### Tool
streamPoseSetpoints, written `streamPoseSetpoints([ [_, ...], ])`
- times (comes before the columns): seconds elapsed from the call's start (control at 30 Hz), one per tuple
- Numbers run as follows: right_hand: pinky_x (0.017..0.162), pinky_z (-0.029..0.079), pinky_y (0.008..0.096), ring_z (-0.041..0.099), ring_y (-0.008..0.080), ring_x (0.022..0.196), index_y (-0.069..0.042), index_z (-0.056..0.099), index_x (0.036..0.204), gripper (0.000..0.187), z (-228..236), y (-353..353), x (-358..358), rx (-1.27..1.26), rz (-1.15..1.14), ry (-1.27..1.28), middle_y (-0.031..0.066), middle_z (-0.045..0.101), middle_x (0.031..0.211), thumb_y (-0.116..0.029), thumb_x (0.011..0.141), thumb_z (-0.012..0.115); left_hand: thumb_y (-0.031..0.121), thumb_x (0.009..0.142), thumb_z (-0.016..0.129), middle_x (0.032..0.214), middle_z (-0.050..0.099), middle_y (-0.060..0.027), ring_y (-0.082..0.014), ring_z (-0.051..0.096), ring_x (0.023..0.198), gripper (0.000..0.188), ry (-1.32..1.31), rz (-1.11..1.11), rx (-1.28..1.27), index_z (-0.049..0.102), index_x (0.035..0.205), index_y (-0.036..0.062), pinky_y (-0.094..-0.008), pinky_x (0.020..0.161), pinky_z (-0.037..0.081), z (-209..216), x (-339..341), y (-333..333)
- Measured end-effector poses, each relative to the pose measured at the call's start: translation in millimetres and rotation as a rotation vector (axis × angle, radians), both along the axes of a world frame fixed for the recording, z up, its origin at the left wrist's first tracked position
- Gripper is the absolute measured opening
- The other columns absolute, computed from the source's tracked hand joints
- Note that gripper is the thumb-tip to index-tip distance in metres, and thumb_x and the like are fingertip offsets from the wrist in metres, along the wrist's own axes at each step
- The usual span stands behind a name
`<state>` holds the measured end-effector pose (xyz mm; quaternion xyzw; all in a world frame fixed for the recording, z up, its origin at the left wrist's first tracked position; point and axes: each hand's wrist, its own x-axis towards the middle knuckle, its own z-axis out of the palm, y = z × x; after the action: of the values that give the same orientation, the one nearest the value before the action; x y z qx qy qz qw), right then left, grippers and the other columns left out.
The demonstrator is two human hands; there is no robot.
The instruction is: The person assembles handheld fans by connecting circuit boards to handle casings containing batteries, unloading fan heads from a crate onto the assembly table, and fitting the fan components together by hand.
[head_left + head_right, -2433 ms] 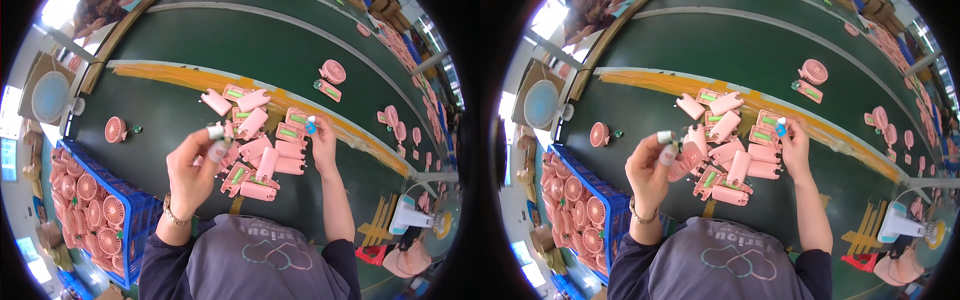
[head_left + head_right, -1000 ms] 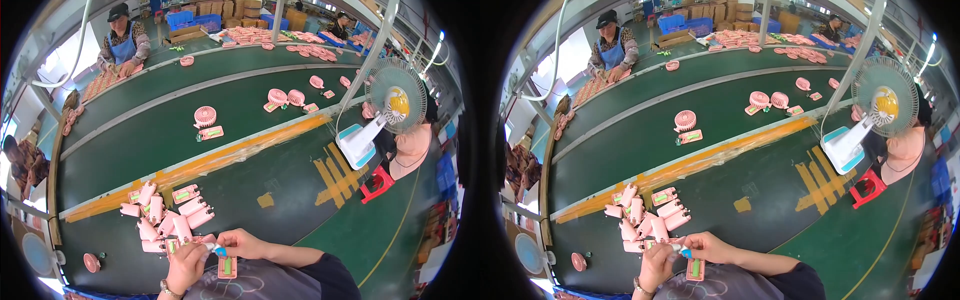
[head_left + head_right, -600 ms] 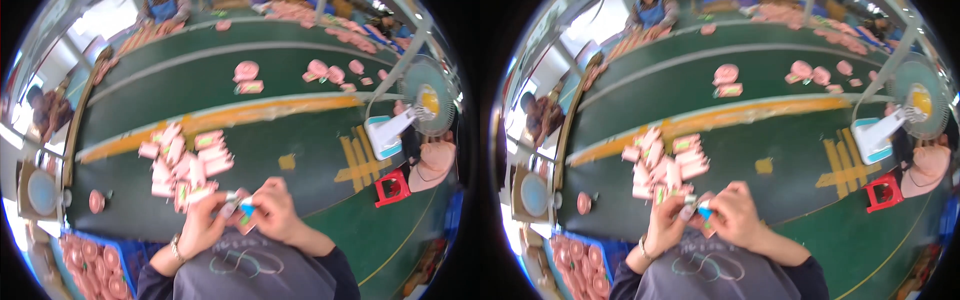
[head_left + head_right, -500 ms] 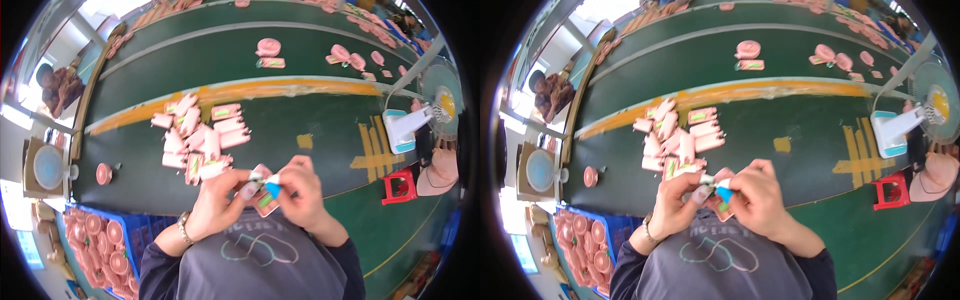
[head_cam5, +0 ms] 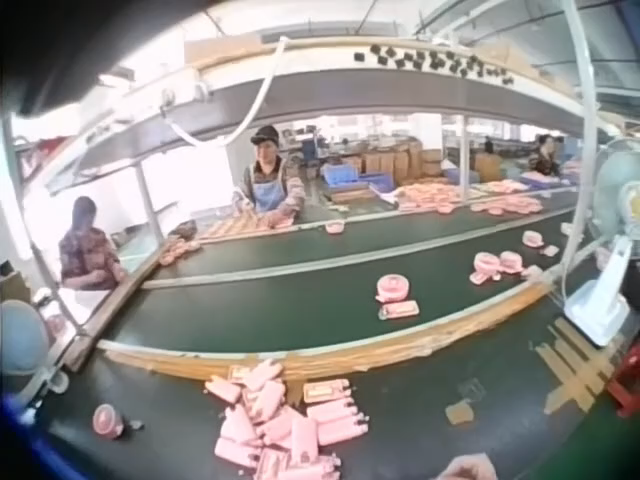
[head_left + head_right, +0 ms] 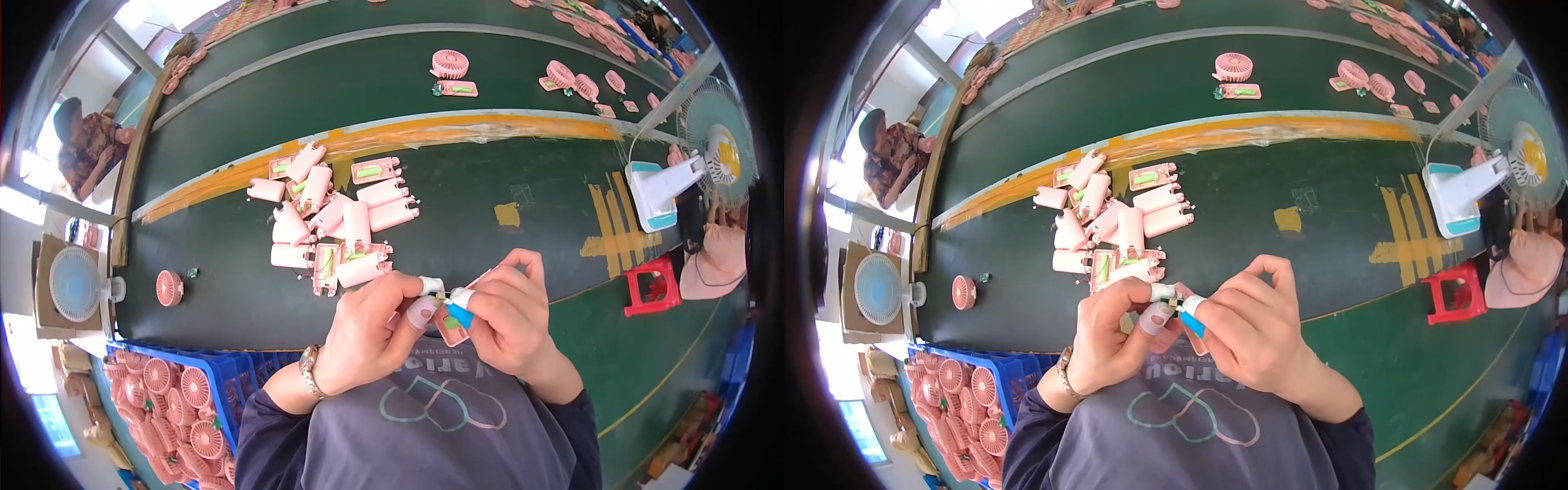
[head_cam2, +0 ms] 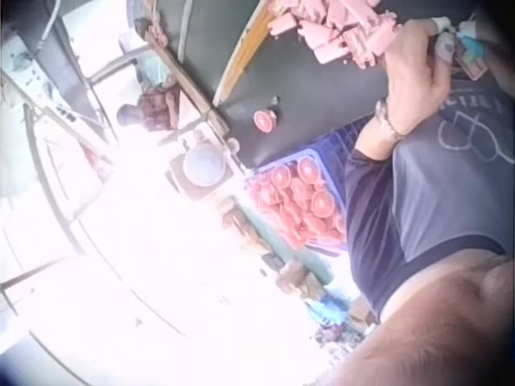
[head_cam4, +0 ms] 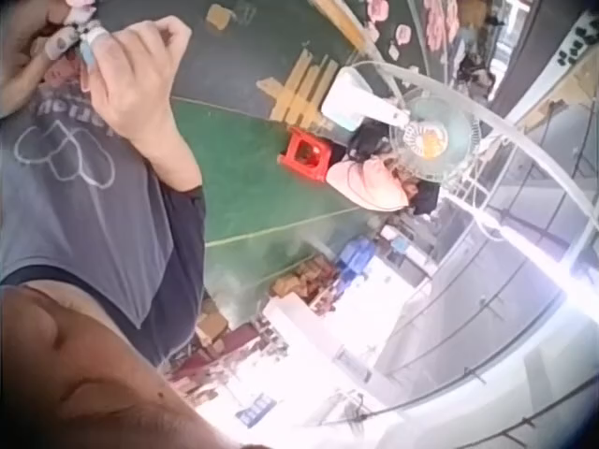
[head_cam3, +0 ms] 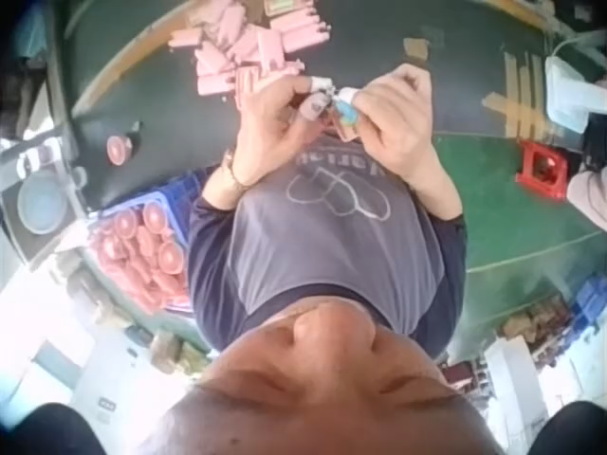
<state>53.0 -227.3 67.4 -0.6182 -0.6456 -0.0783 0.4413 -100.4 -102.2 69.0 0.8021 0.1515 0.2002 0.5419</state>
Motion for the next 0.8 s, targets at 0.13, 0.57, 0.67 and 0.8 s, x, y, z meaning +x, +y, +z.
streamPoseSetpoints([
  [0.13,0.067,0.035,0.0357,0.052,0.0171,0.057,-0.005,0.059,0.078,0.021,-2.8,3.4,1.4,-0.031,-0.005,0.085,0.0001,0.055,0.063,0.002,0.061,0.068,-0.001,0.084,0.062,0.086,0.064,-0.0123,-0.0215,0.065,0.069,0.011,-0.207,0.054,0.22,0.057,0.093,0.0007,-0.0294,0.056,0.05,-8.5,7.6,6.9],
  [0.57,0.071,0.036,0.0323,0.048,0.0133,0.051,-0.002,0.06,0.083,0.015,-18.9,31.0,11.6,-0.103,0.13,0.52,0.0005,0.054,0.061,0.005,0.07,0.061,-0.006,0.08,0.066,0.108,0.064,-0.0179,-0.0255,0.068,0.087,0.021,-0.222,0.083,-0.113,0.052,0.096,-0.0003,-0.0313,0.068,0.055,-32.2,18.2,16.5],
  [0.67,0.07,0.036,0.0321,0.046,0.0131,0.049,-0.002,0.06,0.083,0.015,-20.3,29.9,16.8,-0.145,0.137,0.544,0.0003,0.054,0.06,0.005,0.071,0.061,-0.005,0.074,0.071,0.107,0.064,-0.0173,-0.0245,0.067,0.086,0.021,-0.284,0.054,0.046,0.058,0.089,-0.0015,-0.0308,0.067,0.055,-33.9,18.3,25.6],
  [0.8,0.069,0.035,0.0321,0.045,0.0138,0.049,-0.002,0.06,0.084,0.014,-21.6,33.6,23.3,-0.153,0.16,0.548,0.0005,0.053,0.06,0.003,0.072,0.063,0.007,0.075,0.076,0.101,0.065,-0.019,-0.0236,0.068,0.081,0.02,-0.259,0.059,0.077,0.061,0.087,-0.0004,-0.0303,0.067,0.056,-35.0,24.6,30.6],
])
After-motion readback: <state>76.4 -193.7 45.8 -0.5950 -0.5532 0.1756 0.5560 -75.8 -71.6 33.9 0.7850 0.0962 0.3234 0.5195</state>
